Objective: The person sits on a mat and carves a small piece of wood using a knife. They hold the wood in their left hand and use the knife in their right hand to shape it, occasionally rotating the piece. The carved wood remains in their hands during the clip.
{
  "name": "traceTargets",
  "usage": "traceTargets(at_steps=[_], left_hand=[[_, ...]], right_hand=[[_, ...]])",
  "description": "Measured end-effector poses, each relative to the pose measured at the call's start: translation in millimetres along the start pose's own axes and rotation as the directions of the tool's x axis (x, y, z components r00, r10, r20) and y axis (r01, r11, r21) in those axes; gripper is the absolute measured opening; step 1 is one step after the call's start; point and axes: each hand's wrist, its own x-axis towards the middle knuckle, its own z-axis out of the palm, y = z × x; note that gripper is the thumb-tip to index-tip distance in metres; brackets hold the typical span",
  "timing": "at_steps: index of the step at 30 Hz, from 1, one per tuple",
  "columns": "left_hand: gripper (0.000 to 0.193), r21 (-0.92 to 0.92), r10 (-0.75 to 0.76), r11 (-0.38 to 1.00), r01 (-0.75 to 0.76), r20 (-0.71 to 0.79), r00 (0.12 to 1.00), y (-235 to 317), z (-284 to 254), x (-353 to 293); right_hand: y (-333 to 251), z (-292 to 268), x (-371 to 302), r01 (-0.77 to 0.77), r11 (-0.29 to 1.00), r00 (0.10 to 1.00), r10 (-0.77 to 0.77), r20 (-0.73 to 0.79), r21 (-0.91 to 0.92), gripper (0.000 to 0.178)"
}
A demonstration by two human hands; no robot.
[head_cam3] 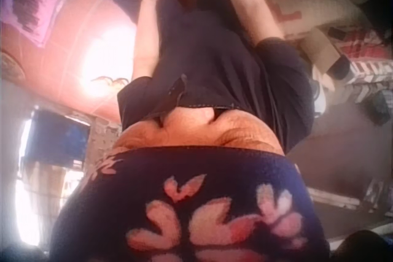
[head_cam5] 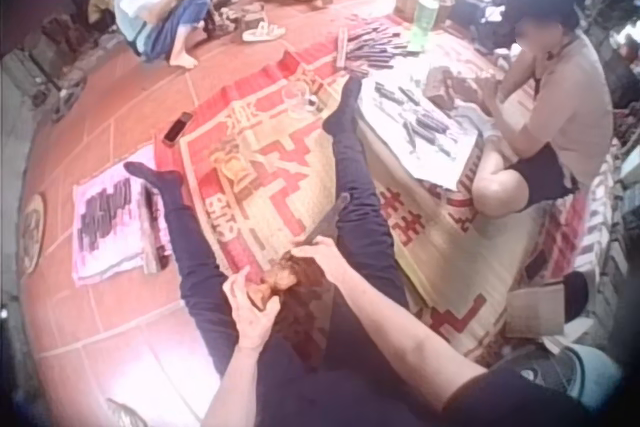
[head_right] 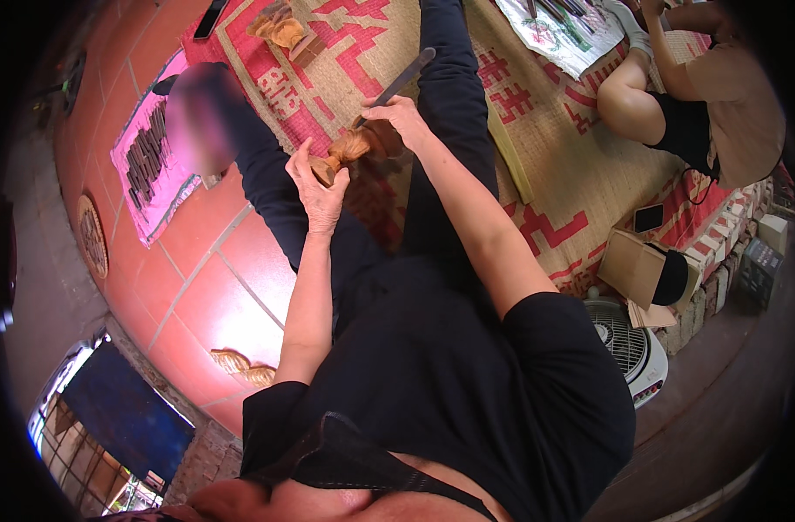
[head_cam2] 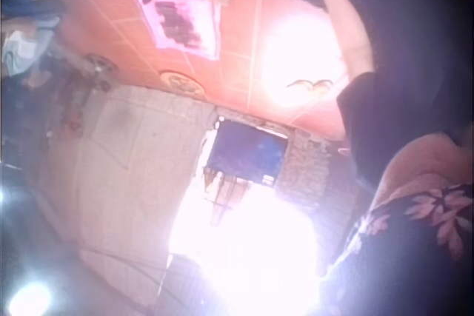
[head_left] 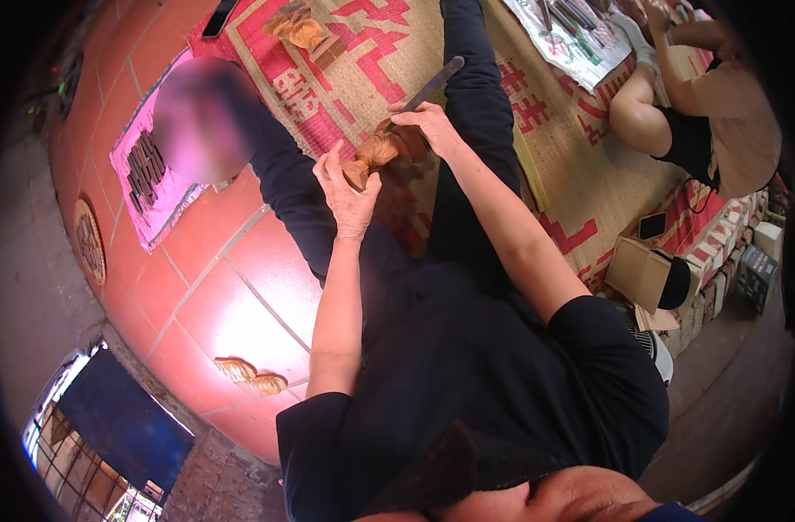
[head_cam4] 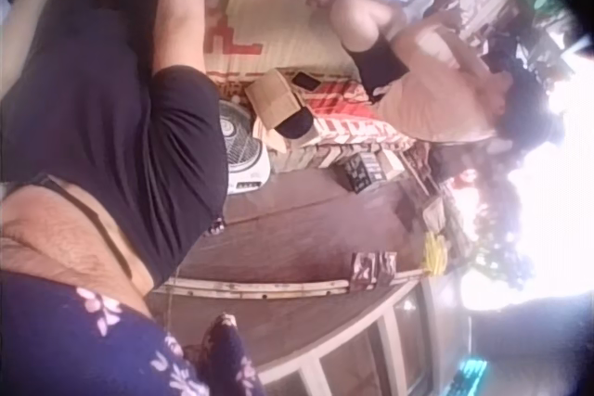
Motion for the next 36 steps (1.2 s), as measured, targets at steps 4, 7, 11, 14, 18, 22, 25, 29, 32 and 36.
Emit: traceTargets(at_steps=[4,7,11,14,18,22,25,29,32,36], left_hand=[[0.076,-0.031,-0.015,0.999,0.015,0.006,1.000,1,-2,0],[0.077,-0.038,-0.023,0.999,0.024,0.016,1.000,2,-3,0],[0.076,-0.036,-0.021,0.999,0.021,0.013,1.000,0,-1,0],[0.076,-0.036,-0.025,0.999,0.026,0.011,1.000,-1,-2,0],[0.076,-0.039,-0.002,0.999,0.003,0.011,1.000,-1,-1,1],[0.076,-0.043,-0.025,0.999,0.026,0.016,1.000,0,-2,0],[0.076,-0.032,-0.002,0.999,0.002,-0.004,1.000,-3,-3,0],[0.076,-0.030,-0.012,0.999,0.012,0.006,1.000,-1,-2,0],[0.076,-0.028,-0.018,0.999,0.018,0.013,1.000,0,0,0],[0.075,-0.039,-0.024,0.999,0.024,0.003,1.000,-2,-1,-1]], right_hand=[[-1,5,-6,-0.103,0.989,0.983,0.118,0.138,-0.109,0.028],[5,-6,5,-0.010,0.999,1.000,0.010,-0.005,-0.045,0.029],[5,-5,6,-0.007,1.000,1.000,0.007,-0.001,-0.019,0.027],[5,0,0,-0.078,0.992,0.987,0.090,0.130,-0.095,0.027],[4,-10,9,-0.105,0.984,0.988,0.086,-0.130,-0.146,0.027],[2,-4,1,-0.025,1.000,0.999,0.025,0.033,-0.007,0.033],[0,3,-4,-0.025,0.995,0.987,0.041,0.158,-0.100,0.030],[4,-2,3,-0.013,1.000,1.000,0.013,-0.002,-0.012,0.028],[7,-7,6,-0.018,0.998,0.997,0.014,-0.073,-0.059,0.030],[4,0,-5,-0.017,0.999,0.996,0.020,0.081,-0.037,0.034]])
